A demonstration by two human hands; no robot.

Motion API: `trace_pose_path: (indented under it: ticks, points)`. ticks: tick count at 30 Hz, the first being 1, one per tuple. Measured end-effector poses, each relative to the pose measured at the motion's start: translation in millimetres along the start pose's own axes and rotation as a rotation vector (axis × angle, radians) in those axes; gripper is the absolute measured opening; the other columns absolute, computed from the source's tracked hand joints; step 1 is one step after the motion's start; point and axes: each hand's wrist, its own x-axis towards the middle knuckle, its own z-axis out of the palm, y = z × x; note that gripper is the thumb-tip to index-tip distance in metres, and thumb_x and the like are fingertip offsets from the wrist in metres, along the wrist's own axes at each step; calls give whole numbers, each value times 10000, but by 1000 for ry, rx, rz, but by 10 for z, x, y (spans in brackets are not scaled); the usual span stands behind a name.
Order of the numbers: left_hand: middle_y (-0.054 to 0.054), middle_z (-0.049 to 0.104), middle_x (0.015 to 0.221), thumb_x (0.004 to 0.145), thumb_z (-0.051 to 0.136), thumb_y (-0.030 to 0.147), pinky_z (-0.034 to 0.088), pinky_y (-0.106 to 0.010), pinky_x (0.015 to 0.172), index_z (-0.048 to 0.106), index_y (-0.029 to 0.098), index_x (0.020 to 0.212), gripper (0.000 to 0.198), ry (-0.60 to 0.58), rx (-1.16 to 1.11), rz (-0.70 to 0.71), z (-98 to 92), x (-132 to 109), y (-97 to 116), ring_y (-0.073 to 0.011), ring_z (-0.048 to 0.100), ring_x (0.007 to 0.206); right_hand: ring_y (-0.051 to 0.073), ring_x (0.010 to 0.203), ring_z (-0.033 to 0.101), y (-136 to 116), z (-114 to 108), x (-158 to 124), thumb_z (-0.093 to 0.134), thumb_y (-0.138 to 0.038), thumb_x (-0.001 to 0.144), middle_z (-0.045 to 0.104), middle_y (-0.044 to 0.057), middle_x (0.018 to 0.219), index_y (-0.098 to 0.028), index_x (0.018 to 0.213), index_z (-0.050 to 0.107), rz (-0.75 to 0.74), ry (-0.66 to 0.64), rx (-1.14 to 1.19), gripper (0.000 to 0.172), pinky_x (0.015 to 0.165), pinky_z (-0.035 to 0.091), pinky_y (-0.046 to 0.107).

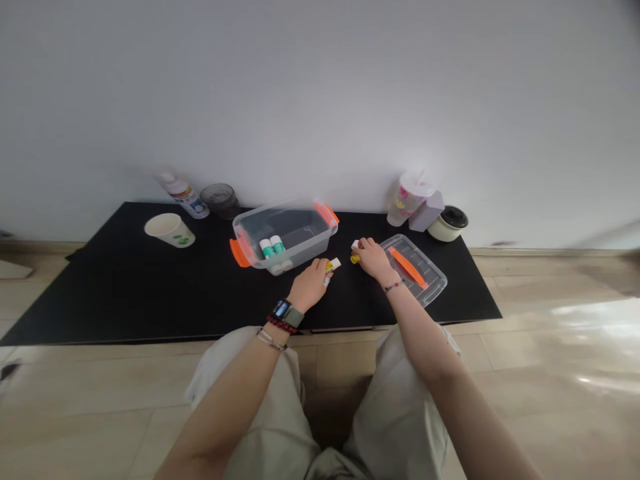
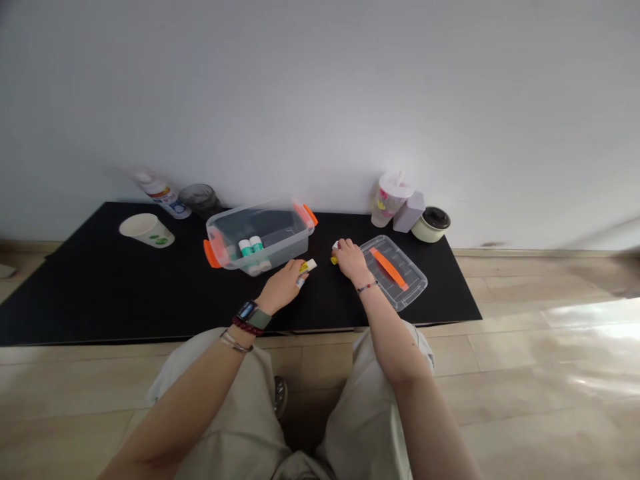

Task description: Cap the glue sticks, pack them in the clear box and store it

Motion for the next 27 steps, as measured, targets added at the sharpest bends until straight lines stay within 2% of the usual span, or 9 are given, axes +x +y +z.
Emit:
trace_pose_path:
  ticks: [4, 6, 9, 13, 21, 24, 27]
  points:
    - [-129, 584, 1215, 1016, 380, 307, 506, -334, 758, 455, 165, 1284, 312, 10, -13, -5, -13, -3, -6, -252, 657, 999, 289, 1092, 500, 3, 24, 48, 635, -157, 871, 591, 166, 1176, -152, 1052, 707, -3, 19, 100, 195, 896, 444, 388]
    - [-131, 579, 1237, 1020, 375, 327, 505, -332, 776, 454, 170, 1284, 317, 26, -35, -6, -25, 4, -5, -250, 655, 1014, 240, 1028, 544, 20, 5, 51, 654, -194, 869, 633, 119, 1112, -155, 1050, 682, -17, 35, 290, 187, 905, 448, 366]
    - [-127, 583, 1247, 1028, 356, 356, 500, -322, 803, 469, 173, 1273, 326, 59, -66, -4, -56, 10, 16, -247, 650, 1040, 157, 854, 596, 25, -68, 17, 657, -276, 874, 672, 41, 979, -165, 1080, 643, -75, -8, 679, 235, 812, 474, 302]
    - [-126, 589, 1247, 1030, 349, 355, 503, -321, 812, 484, 173, 1277, 336, 78, -97, 16, -101, -5, 48, -245, 649, 1036, 116, 730, 576, -14, -192, -48, 697, -387, 834, 674, 17, 889, -155, 1049, 655, -143, -34, 1009, 319, 699, 475, 257]
    - [-123, 610, 1249, 1003, 394, 345, 482, -379, 978, 518, 188, 1262, 327, 73, -341, 154, -50, -17, -44, -251, 606, 1143, 111, 680, 598, -149, -249, -85, 687, -461, 843, 711, 51, 882, -146, 1062, 684, -104, 6, 1192, 383, 630, 500, 252]
    - [-131, 642, 1203, 994, 400, 354, 483, -379, 972, 544, 170, 1216, 323, 63, -474, 160, -54, -17, -32, -246, 623, 1105, 113, 667, 595, -226, -275, -124, 689, -479, 840, 684, 25, 819, -161, 1052, 660, -106, 50, 1177, 383, 620, 494, 250]
    - [-121, 674, 1145, 998, 385, 384, 501, -358, 914, 546, 162, 1209, 346, 45, -590, 158, -103, -21, 14, -230, 646, 1041, 112, 644, 568, -327, -344, -173, 614, -506, 894, 631, -6, 748, -176, 964, 616, -90, 147, 1173, 337, 601, 463, 245]
